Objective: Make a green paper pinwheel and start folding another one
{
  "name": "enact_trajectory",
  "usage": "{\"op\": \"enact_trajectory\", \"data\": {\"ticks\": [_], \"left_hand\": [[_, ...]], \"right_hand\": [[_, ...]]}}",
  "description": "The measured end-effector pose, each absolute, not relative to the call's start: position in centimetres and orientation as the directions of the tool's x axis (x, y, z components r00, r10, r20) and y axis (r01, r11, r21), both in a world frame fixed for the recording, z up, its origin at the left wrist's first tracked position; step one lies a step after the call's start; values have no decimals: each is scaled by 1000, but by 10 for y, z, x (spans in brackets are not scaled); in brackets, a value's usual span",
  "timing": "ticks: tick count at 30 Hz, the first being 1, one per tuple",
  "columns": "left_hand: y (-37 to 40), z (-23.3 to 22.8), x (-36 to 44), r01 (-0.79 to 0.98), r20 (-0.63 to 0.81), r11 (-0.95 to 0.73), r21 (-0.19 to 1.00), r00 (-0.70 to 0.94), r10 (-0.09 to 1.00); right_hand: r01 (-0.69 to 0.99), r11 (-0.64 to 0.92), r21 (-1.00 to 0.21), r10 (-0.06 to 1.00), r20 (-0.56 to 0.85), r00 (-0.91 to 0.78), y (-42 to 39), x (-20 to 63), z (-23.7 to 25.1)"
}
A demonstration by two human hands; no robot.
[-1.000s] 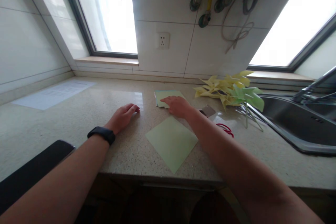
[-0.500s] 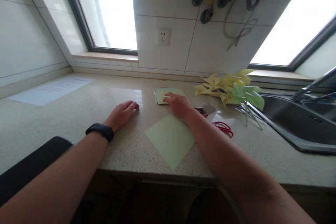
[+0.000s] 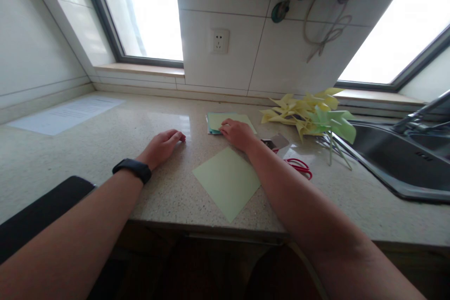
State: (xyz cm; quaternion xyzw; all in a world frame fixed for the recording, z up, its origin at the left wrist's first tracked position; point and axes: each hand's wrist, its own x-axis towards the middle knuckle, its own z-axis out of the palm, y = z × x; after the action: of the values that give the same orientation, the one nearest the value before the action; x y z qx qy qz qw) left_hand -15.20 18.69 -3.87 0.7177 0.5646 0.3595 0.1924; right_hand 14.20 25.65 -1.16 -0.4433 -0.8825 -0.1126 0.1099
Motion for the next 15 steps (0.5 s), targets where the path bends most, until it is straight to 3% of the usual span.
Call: {"op": "enact_trajectory", "data": {"ticks": [15], "left_hand": [[186, -38, -151, 682, 300, -282, 675, 96, 949]], "right_hand": [[858, 501, -116, 818, 386, -426, 274, 145, -24]]}}
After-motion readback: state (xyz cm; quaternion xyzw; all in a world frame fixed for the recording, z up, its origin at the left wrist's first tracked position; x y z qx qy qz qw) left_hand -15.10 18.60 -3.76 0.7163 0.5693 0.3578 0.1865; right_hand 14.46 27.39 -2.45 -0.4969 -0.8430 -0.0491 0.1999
